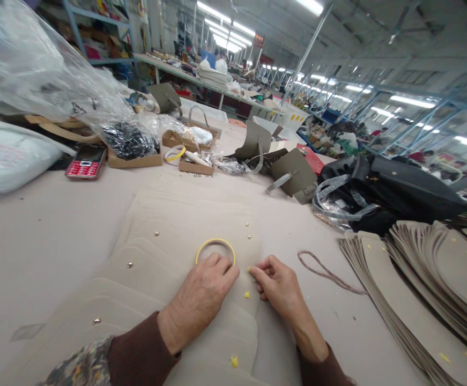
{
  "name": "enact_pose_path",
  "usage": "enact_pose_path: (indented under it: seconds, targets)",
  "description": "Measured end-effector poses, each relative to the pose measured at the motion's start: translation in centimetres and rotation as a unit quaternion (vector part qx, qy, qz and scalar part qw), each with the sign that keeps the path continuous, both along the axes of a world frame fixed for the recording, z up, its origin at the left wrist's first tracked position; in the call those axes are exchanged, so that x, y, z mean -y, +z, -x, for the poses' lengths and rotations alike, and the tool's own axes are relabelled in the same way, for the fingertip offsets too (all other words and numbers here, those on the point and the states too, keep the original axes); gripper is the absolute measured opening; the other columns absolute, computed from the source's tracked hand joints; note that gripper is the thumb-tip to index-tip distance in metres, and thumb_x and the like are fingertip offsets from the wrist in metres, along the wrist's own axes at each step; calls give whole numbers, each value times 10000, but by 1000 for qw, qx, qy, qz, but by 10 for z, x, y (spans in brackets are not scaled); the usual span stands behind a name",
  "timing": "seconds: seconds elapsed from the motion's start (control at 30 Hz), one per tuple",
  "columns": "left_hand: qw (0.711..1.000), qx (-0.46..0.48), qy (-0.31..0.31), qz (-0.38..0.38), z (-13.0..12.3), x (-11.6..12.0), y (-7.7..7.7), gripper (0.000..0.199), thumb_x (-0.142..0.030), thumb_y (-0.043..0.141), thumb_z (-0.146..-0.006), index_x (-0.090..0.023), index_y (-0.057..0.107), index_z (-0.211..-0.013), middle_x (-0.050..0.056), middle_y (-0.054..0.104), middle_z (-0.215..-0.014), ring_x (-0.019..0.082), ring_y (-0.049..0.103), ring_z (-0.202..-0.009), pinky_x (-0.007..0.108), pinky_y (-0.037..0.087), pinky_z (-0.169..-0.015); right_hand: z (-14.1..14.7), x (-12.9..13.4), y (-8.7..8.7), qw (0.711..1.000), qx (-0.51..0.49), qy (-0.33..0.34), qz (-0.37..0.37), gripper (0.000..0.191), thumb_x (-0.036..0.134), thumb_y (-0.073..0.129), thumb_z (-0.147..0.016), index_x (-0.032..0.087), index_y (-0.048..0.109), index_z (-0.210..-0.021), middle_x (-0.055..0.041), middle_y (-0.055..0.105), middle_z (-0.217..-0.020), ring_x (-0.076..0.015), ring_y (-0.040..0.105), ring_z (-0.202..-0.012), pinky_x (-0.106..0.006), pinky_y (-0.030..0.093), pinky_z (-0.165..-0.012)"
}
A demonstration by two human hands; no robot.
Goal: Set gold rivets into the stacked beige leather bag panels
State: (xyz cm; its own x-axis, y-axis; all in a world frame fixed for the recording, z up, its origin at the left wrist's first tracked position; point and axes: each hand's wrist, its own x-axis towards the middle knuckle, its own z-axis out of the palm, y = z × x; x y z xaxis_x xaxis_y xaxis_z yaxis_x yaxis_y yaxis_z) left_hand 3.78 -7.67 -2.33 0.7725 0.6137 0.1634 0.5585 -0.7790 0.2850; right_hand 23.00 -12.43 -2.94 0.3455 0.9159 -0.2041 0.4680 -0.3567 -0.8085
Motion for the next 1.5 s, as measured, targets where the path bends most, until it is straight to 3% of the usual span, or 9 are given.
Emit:
enact_pose_path:
  seconds: [0.1, 0.27, 0.43, 0.67, 0.83, 0.97, 1.13, 1.33, 1.5]
  targets:
    - [1000, -3, 7, -18, -1, -4, 2, 76, -139, 487, -912, -189, 543, -901, 48, 553, -918, 236, 468, -869, 388, 440, -796, 0, 7, 1, 998, -50, 23, -7, 244, 411, 589, -807, 181, 620, -732, 4, 607, -568, -141, 567, -513, -230, 453, -496]
    - [999, -1, 11, -52, -4, -6, 2, 120, -126, 434, -916, -197, 530, -901, 48, 541, -873, 246, 461, -834, 429, 422, -802, 11, 1, 3, 986, 145, 60, -61, 204, 294, 566, -838, 180, 691, -724, -23, 685, -657, -148, 604, -596, -245, 412, -595]
    - [999, 35, -14, -34, 0, -8, 1, 165, -118, 367, -934, -190, 505, -879, 42, 528, -842, 224, 479, -772, 390, 435, -730, 14, -5, 5, 976, 190, 80, -71, 179, 249, 572, -821, 171, 659, -686, -2, 662, -623, -128, 577, -568, -227, 379, -575]
    - [981, 189, -45, -4, 9, -11, -1, 178, -117, 364, -957, -178, 523, -1008, 25, 600, -823, 172, 587, -773, 291, 486, -704, 3, 8, 22, 972, 83, 217, 33, 136, 186, 592, -767, 176, 688, -671, 32, 623, -570, -107, 531, -528, -193, 341, -487]
    - [965, 256, -52, -11, 9, -10, -4, 278, -162, 418, -969, -187, 458, -1244, 36, 694, -980, 143, 670, -854, 237, 535, -744, 9, 7, 24, 972, 59, 136, -183, 164, 196, 583, -836, 171, 694, -954, -27, 699, -812, -134, 604, -677, -224, 465, -627]
    - [971, 231, -52, -40, 7, -8, -7, 387, -186, 377, -987, -152, 335, -1370, 85, 697, -1083, 164, 692, -900, 255, 564, -740, 19, 2, 22, 925, 92, 207, -306, 175, 117, 543, -865, 172, 639, -1000, -60, 678, -888, -148, 613, -769, -253, 493, -706]
    - [976, 208, -47, -42, 6, -6, -10, 366, -193, 353, -993, -141, 324, -1354, 80, 709, -992, 170, 699, -815, 260, 561, -660, 24, -2, 15, 893, 139, 244, -352, 178, 63, 482, -869, 180, 611, -903, -59, 673, -821, -161, 623, -789, -271, 499, -728]
    - [985, 166, -40, 19, 7, -4, -8, 241, -165, 400, -966, -181, 455, -1201, 28, 669, -893, 153, 667, -782, 240, 524, -664, 26, 0, 6, 883, 211, 194, -373, 162, 69, 478, -809, 184, 589, -776, -20, 622, -662, -132, 578, -587, -232, 455, -566]
    - [990, 141, -4, 2, 2, -5, -2, 194, -120, 366, -946, -197, 507, -838, -10, 553, -708, 138, 569, -617, 226, 414, -530, 34, 3, 13, 929, 166, 128, -305, 156, 137, 495, -806, 189, 621, -730, -13, 622, -622, -122, 567, -551, -226, 455, -553]
